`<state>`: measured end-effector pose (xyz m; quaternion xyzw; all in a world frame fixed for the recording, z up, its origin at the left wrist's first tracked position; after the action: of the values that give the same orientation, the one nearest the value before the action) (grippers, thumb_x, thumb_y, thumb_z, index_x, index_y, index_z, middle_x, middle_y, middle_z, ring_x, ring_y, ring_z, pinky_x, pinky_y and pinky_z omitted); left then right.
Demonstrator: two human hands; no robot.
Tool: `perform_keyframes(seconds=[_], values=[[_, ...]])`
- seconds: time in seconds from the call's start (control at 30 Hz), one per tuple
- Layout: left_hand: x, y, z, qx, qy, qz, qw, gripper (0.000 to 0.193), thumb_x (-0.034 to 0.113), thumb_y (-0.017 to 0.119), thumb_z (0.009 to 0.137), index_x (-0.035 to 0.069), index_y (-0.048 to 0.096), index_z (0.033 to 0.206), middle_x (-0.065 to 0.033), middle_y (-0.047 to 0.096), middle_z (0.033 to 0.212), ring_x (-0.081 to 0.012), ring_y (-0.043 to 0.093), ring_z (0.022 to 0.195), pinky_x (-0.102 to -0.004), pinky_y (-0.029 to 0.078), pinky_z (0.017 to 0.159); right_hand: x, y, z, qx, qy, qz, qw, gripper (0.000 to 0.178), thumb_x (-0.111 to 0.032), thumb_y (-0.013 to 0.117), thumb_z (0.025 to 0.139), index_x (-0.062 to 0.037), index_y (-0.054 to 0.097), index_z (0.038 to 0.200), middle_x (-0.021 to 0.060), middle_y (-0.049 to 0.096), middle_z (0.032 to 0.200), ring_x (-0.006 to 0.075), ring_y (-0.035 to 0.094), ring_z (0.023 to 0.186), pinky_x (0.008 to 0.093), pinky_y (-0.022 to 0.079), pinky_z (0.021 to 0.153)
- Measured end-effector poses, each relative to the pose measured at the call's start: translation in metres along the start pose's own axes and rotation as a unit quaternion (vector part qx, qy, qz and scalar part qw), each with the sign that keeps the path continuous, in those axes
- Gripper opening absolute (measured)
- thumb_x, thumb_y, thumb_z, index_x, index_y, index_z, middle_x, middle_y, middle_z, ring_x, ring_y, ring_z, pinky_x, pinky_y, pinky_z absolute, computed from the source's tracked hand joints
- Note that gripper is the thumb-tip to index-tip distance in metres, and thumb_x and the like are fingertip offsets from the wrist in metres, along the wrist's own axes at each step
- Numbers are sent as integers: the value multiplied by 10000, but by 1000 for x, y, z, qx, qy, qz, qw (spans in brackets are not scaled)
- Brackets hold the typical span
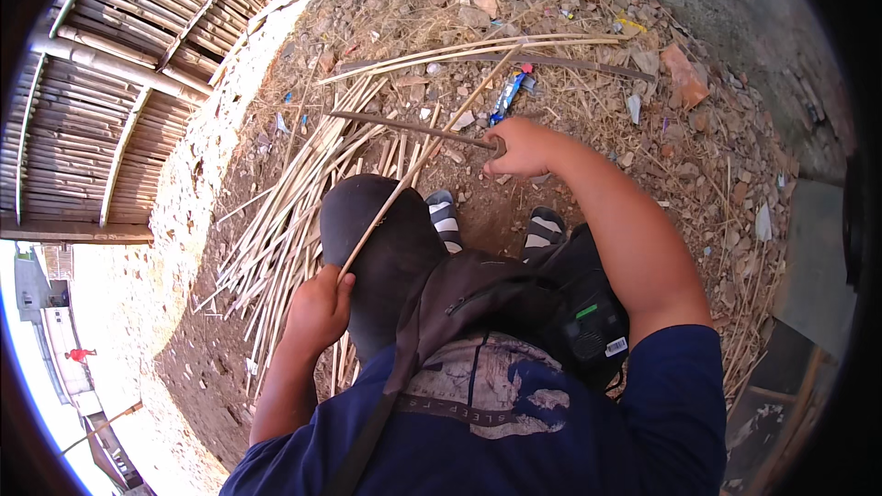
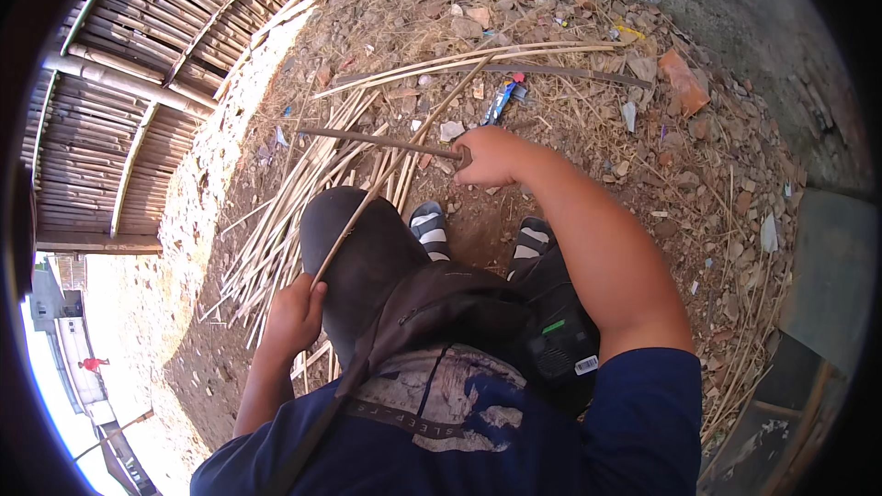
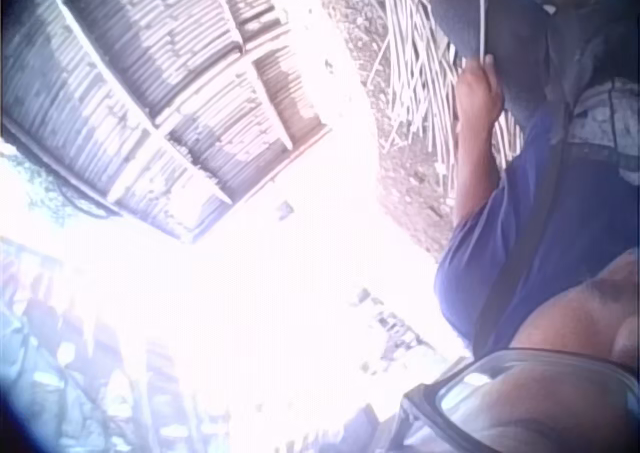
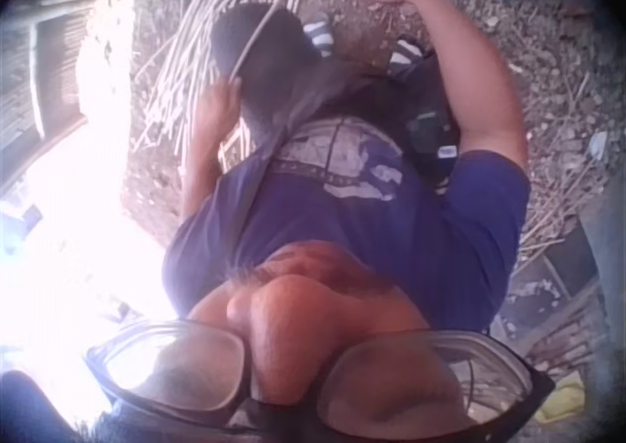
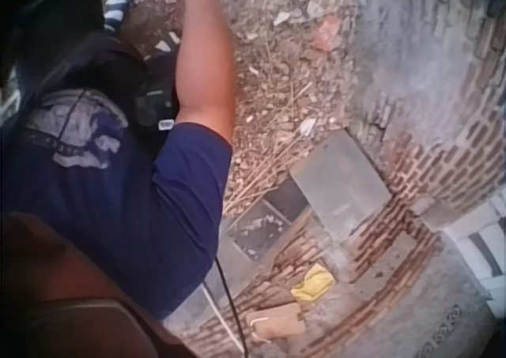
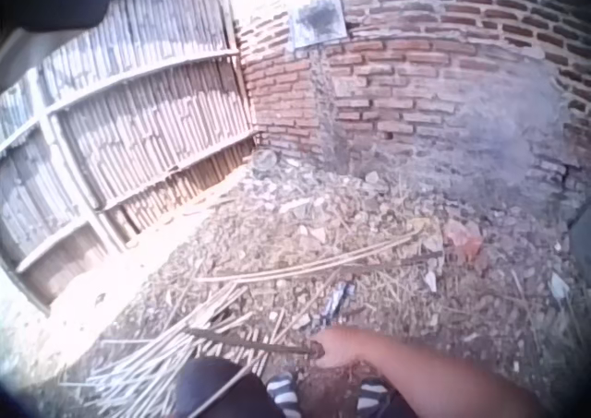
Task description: The person shaves a piece of bamboo using a knife while sitting outdoors. The person holds the bamboo strip with one hand and draws the knife along its surface with the other.
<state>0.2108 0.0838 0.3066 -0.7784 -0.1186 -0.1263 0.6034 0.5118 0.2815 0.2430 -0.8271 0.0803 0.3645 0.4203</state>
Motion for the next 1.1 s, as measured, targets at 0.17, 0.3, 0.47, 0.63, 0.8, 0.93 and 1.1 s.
perform_keyframes(seconds=[0.17,0.3,0.47,0.63,0.8,0.93,1.1], values=[[1,-2,2,3,5,-8,1000,259,237,564,1032,9,551,910,-265,637,767,-503,620,729,-586,450,637,-10,3,3,30,-49,-130,990,487,-345,773,751,-78,729,1155,192,735,1020,366,707,956,456,555,846],[2,-3,7,0,18,-14,1000,266,235,564,1032,10,540,891,-267,630,745,-505,616,716,-587,443,621,0,10,12,-4,-33,-123,992,502,-361,774,748,-81,727,1162,190,735,1021,366,705,969,464,553,856],[0,-4,7,2,23,-19,1000,272,230,568,1031,6,544,879,-267,625,728,-495,618,713,-575,445,624,13,-3,7,37,-10,-75,996,467,-342,758,738,-67,736,1115,212,728,1003,385,698,976,474,546,855],[-3,-1,9,-13,19,-34,999,282,232,564,1034,5,549,869,-263,618,709,-488,619,710,-568,443,628,-11,14,11,-33,-39,-86,995,471,-303,731,730,-56,731,1130,204,738,963,385,709,934,453,560,829],[2,-8,8,-3,24,-18,1000,297,241,562,1036,2,549,860,-263,616,705,-488,614,705,-561,443,630,21,-16,10,52,35,-69,996,464,-292,730,735,-61,732,1137,192,745,978,376,713,931,441,565,849],[2,-7,10,-15,19,-21,999,305,245,560,1037,2,561,854,-261,617,707,-486,616,712,-558,445,641,-9,10,4,8,-29,-106,994,436,-288,730,733,-55,737,1101,199,738,957,387,708,924,454,562,849],[-2,-4,14,-35,11,-27,999,306,265,528,1041,-8,601,925,-255,625,731,-483,622,745,-546,458,662,-6,3,12,-11,-46,-79,996,386,-277,720,727,-40,729,1032,201,731,929,377,706,909,471,555,801]])
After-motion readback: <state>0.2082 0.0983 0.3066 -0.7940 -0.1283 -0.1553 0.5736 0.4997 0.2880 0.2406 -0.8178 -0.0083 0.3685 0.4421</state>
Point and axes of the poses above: each hand's wrist, its own z-axis towards the middle knuckle, its own y-axis out of the palm, x = y × z, the point moved 8 cm from there along z, towards the middle knuckle
